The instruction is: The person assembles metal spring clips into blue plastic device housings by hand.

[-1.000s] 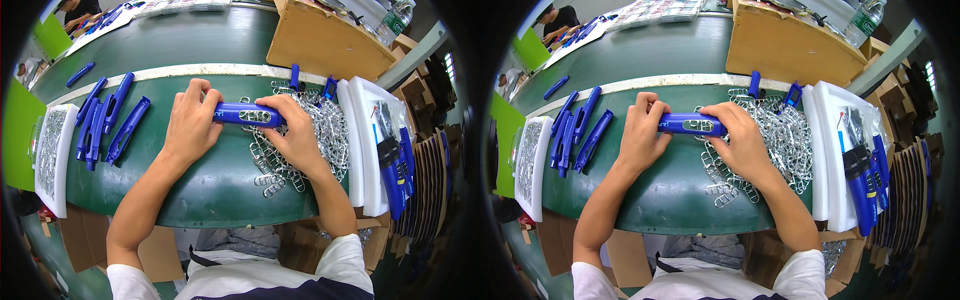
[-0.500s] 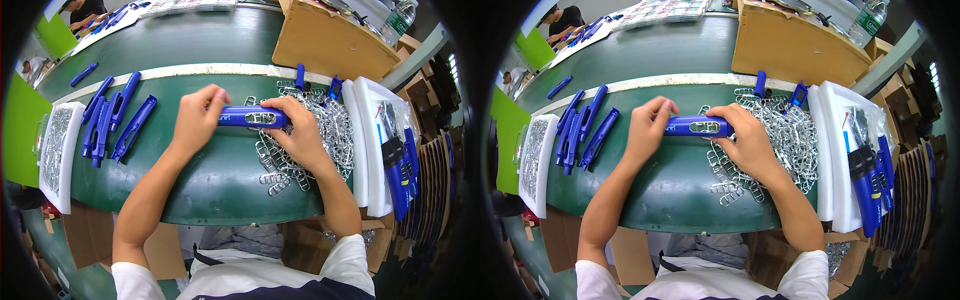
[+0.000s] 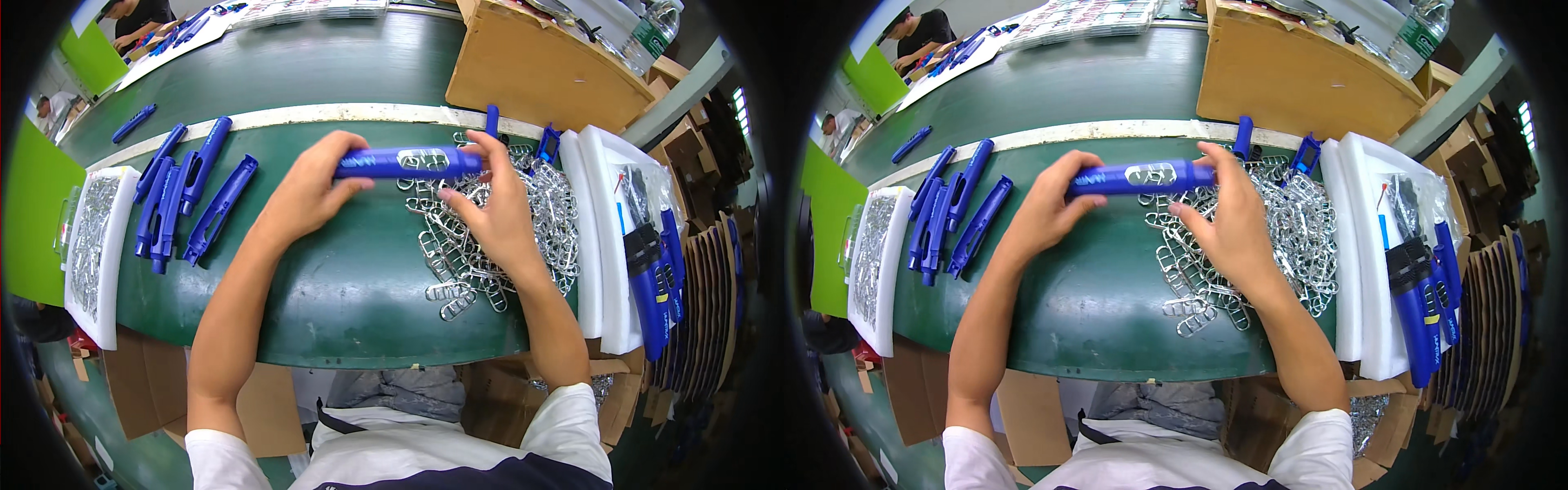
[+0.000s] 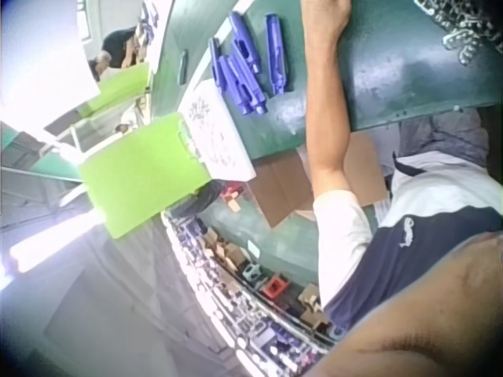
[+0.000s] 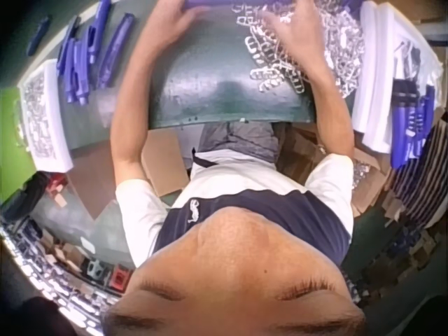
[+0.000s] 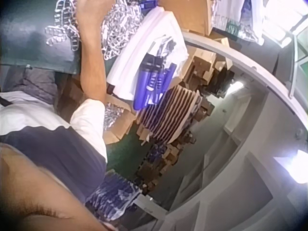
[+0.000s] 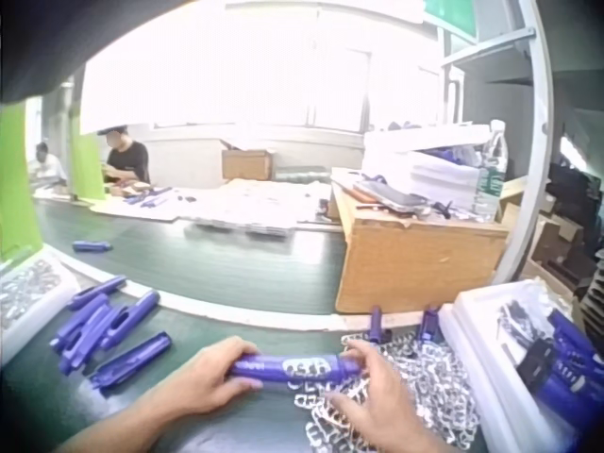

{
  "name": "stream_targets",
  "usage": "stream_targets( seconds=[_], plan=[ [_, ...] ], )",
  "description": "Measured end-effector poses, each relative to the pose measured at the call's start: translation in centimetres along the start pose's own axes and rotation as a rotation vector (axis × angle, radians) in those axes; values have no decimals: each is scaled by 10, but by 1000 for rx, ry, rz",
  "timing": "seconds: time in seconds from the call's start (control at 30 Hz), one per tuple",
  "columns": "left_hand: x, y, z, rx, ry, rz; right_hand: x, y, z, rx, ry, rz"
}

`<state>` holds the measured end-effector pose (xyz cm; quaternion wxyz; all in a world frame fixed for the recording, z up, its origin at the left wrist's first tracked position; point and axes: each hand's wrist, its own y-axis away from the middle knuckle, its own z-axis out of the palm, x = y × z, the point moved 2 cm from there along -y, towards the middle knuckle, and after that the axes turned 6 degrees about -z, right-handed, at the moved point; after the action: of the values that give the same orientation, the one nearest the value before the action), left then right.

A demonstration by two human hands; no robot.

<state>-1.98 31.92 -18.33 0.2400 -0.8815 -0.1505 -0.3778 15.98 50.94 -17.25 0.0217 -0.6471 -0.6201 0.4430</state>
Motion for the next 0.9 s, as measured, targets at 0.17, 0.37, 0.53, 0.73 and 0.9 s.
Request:
stream_targets(
  seconds=[0.17, 0.37, 0.53, 0.73, 0.9],
  plan=[
    [-42, -17, -24, 300, -168, -152, 0, -2, -16, -241, 73, 161],
    [-112, -105, -45, 409, -537, -184, -5, 8, -10, -374, 300, -177],
    [-157, -114, -62, 363, -855, -399, -9, 4, 15, -386, 273, -223],
    [-143, -104, -44, 449, -700, -226, 3, 15, -12, -407, 275, -169],
    [-75, -2, -116, 453, -535, -99, -8, 7, -9, -393, 245, -159]
  ],
)
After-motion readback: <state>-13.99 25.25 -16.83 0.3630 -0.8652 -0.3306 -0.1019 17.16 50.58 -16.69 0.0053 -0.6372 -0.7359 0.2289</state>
